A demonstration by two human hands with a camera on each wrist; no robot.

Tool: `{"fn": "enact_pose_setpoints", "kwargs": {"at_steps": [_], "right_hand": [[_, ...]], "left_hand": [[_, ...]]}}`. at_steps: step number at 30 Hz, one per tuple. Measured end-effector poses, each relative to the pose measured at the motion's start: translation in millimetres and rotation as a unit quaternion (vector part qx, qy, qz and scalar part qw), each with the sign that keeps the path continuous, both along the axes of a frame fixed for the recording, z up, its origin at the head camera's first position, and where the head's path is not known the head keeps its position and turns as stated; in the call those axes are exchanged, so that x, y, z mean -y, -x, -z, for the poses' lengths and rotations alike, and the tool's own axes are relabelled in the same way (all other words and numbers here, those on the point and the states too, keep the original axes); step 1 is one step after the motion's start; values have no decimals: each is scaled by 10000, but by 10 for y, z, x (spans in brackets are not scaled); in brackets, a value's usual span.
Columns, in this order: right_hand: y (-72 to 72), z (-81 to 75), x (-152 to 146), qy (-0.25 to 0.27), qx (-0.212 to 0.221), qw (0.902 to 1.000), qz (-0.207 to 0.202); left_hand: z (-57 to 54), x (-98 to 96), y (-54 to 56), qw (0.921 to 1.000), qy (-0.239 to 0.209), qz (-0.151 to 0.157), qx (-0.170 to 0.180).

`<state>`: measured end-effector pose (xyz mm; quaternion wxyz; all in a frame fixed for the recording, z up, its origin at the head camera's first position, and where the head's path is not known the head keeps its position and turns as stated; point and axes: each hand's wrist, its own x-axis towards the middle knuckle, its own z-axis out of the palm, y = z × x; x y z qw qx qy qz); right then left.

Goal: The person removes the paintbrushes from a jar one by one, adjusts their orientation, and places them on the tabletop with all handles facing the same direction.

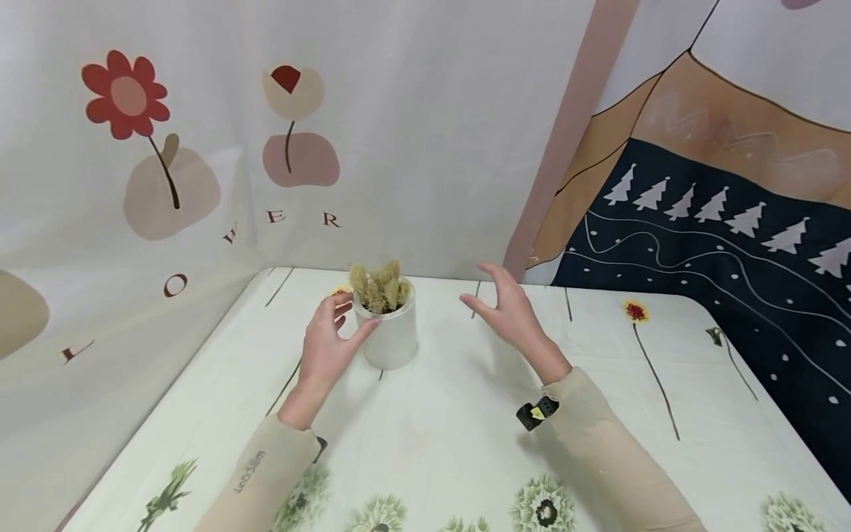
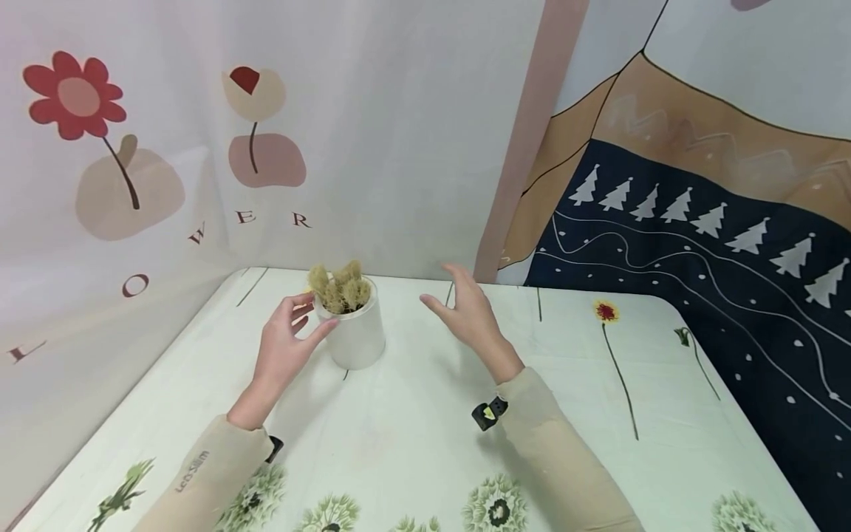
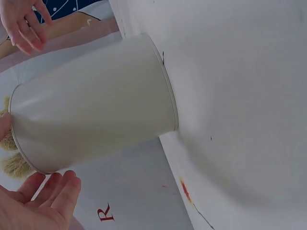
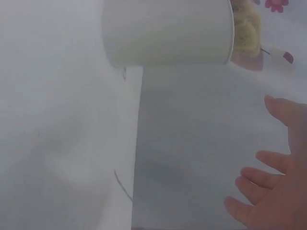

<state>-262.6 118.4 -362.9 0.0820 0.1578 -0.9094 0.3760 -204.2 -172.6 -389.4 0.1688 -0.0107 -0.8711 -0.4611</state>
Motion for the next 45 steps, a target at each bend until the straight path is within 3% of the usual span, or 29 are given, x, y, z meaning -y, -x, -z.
{"fn": "enact_pose_setpoints", "kwargs": {"at_steps": [7,13,19,22,29,38,45], "right_hand": [[-11,-6,220,409,-100,9983,-399],[-8,-26,419,1047,-148,9906,-863],[-5,-25,608,2030,40,9657,-1620],[12,-8,691,2188,168,9584,-1826],[69,31,795,1795,142,9713,-1553],[118,-4,846,1838,-21,9731,-1390],[133,-60,887,2101,-255,9671,-1413]], "left_hand": [[25,-76,17,9994,-330,109,15],[46,-123,39,9974,-646,321,48],[25,-138,34,9968,-722,320,92],[22,-142,31,9967,-748,309,96],[42,-153,22,9955,-900,297,71],[29,-160,14,9934,-1115,235,108],[6,-139,3,9904,-1344,142,281]]}}
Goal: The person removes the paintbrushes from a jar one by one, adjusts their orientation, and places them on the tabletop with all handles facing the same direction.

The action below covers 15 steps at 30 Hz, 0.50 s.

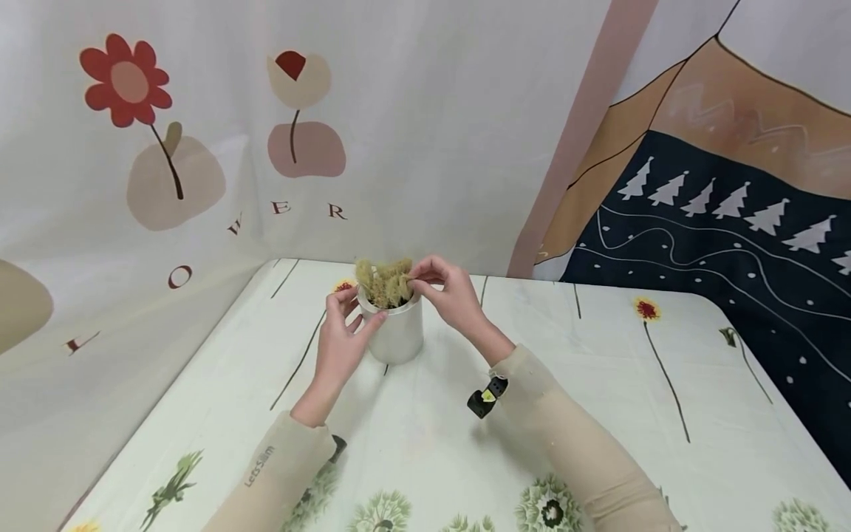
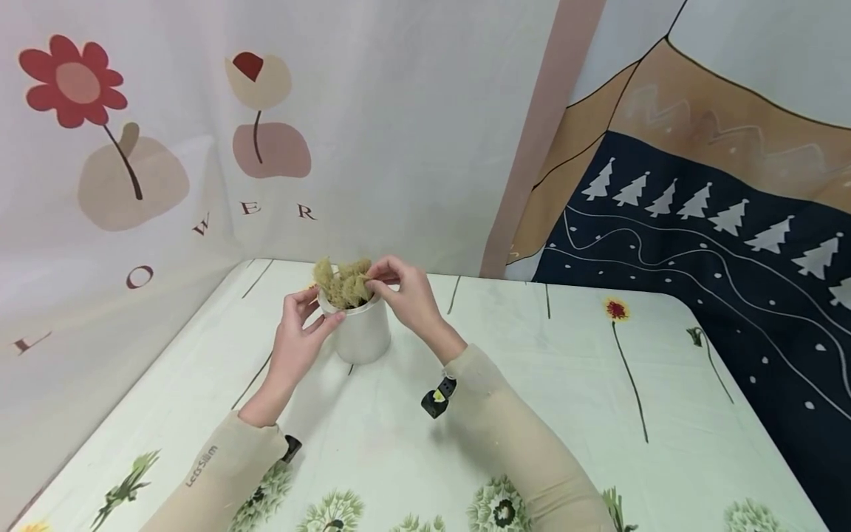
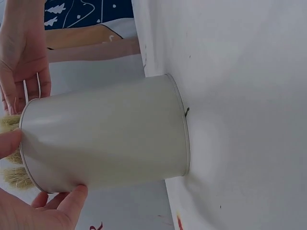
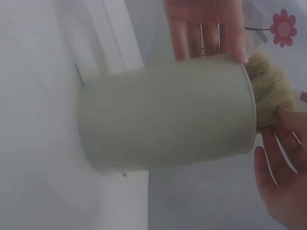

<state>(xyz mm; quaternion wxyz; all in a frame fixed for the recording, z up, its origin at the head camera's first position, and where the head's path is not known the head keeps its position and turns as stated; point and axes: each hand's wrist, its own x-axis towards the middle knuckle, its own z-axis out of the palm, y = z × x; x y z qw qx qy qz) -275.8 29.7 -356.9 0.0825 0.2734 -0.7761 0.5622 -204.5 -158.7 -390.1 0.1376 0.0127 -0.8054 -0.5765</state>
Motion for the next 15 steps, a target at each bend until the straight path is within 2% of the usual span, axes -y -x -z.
{"fn": "enact_pose_setpoints", "kwargs": {"at_steps": [10,15], "right_hand": [[-18,-157,-2,240,-231,9994,94],[-15,-259,-14,681,-317,9971,103]], "left_hand": [[12,9,0,9998,172,-38,15],[-8,2,-12,9999,155,3,38]]}}
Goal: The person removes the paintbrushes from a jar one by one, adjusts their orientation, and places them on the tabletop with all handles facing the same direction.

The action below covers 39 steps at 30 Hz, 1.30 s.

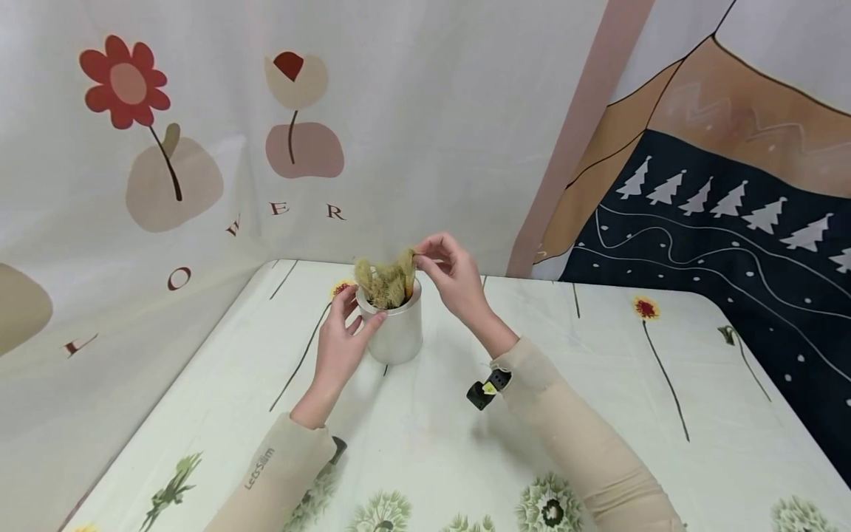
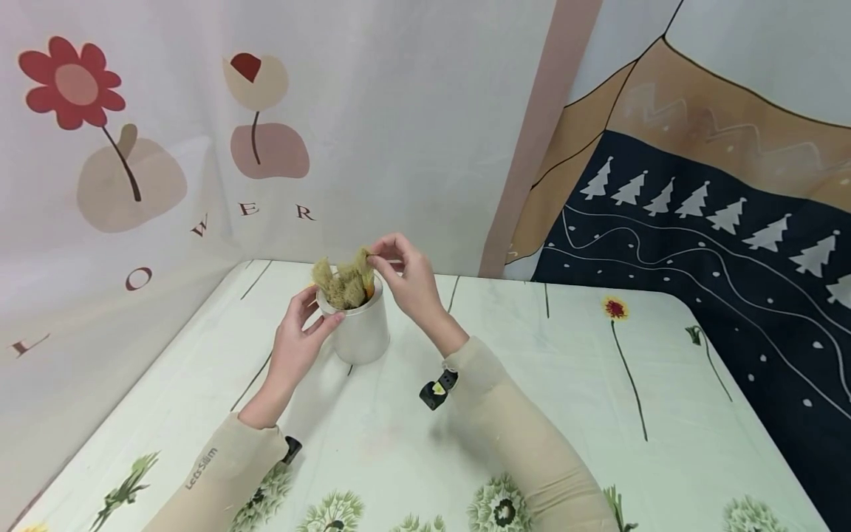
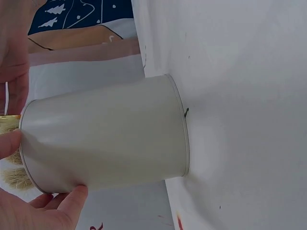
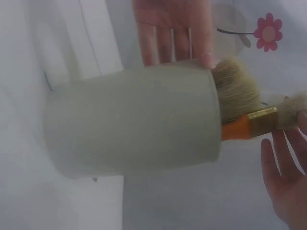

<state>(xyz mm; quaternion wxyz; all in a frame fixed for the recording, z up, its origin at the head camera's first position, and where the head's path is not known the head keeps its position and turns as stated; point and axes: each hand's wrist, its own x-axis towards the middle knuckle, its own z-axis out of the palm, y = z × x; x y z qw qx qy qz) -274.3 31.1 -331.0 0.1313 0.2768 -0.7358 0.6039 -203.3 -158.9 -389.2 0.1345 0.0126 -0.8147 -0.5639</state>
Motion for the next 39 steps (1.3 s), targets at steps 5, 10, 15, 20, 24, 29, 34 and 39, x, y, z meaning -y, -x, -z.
{"fn": "enact_pose_setpoints", "kwargs": {"at_steps": [5,10,15,20,24,29,34,39], "right_hand": [[4,-127,-16,432,-177,9989,46],[18,-270,-52,890,-482,9948,135],[32,-414,-102,1239,-874,9881,247],[61,-522,-169,1480,-1101,9820,400],[100,-558,-228,1588,-1202,9788,472],[159,-540,-308,1558,-1245,9781,593],[214,-495,-393,1391,-1316,9784,782],[257,-448,-469,1206,-1368,9788,934]], "left_hand": [[-10,-8,-10,10000,-19,19,6],[-8,-6,-7,10000,-39,44,15],[-10,-4,-3,10000,-45,75,37],[-10,-6,-5,9999,-81,79,36],[-10,-11,-1,9999,-92,71,27],[-14,-11,-3,10000,-70,50,34],[-20,-13,-11,10000,-61,38,56],[-18,-15,-4,10000,-40,57,29]]}}
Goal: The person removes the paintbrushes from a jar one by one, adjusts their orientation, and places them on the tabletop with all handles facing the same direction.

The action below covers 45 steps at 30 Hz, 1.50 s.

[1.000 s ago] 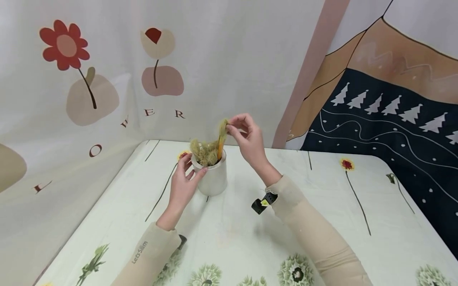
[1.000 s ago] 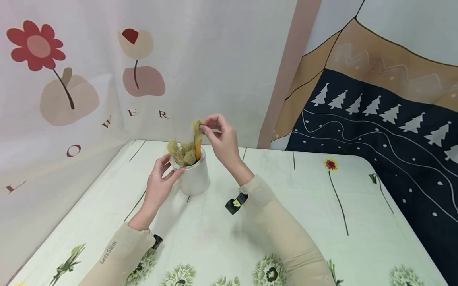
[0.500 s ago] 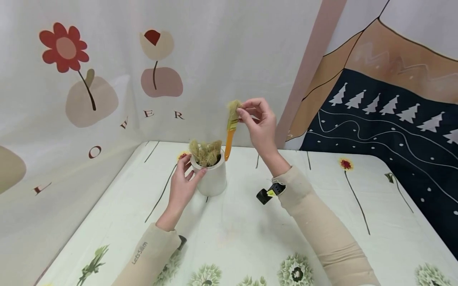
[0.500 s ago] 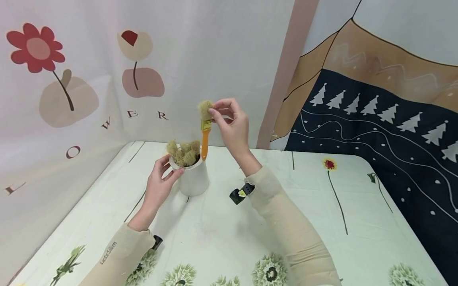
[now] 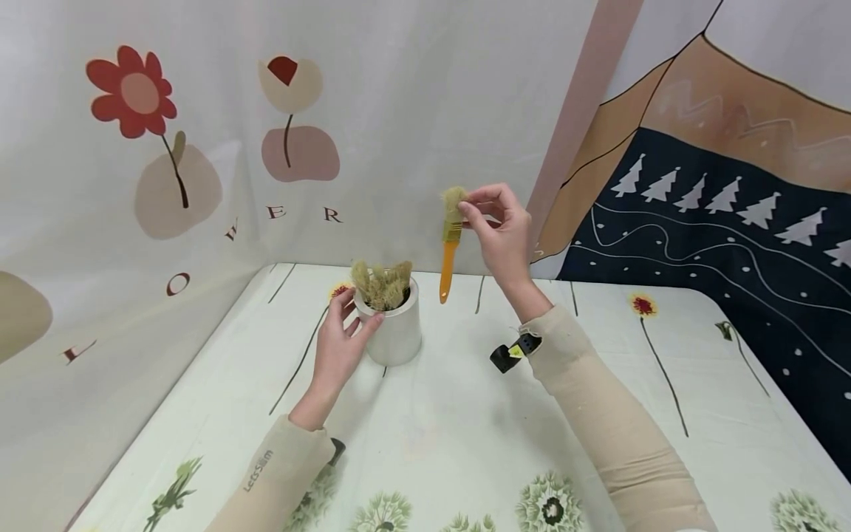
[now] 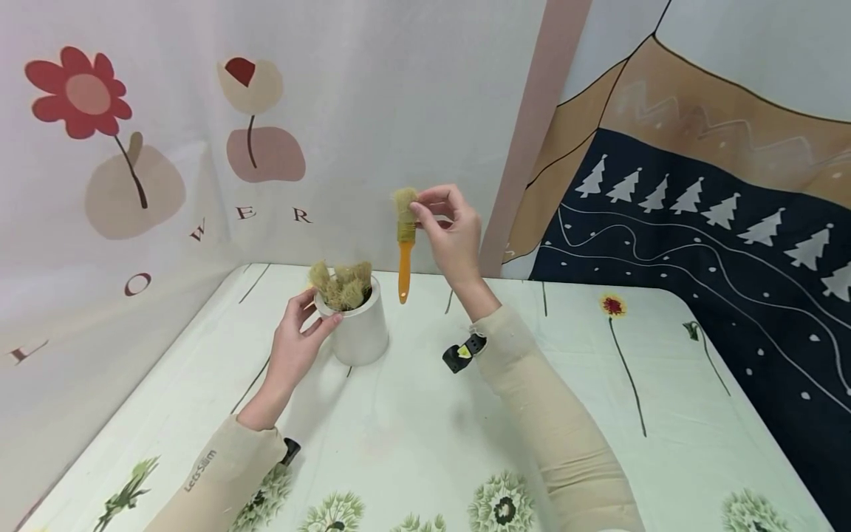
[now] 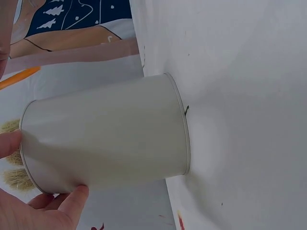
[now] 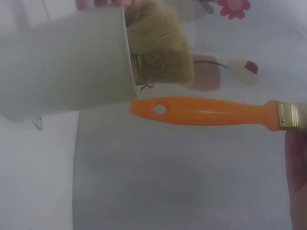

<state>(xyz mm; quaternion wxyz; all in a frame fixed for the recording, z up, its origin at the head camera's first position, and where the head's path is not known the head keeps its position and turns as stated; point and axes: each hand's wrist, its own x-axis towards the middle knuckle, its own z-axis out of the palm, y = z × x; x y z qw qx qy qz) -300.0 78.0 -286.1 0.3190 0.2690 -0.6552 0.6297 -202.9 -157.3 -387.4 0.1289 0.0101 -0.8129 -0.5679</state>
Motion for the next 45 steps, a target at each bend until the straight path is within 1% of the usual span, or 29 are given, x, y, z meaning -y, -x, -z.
{"fn": "enact_pose_setpoints", "kwargs": {"at_steps": [8,19,28,40,45], "right_hand": [[75,91,-82,-54,150,9996,213],[182,229,-192,-179,494,9979,392],[252,389,-281,-86,758,9961,444],[343,628,-396,-237,1162,9907,669],[367,741,-419,-318,1394,9868,756]], "left_hand": [[0,0,10,10000,14,-6,18],[-22,13,7,10000,27,-38,12],[-20,16,15,10000,50,-27,2],[-3,1,12,10000,14,-35,7],[6,-3,13,10000,-5,-29,27]]}}
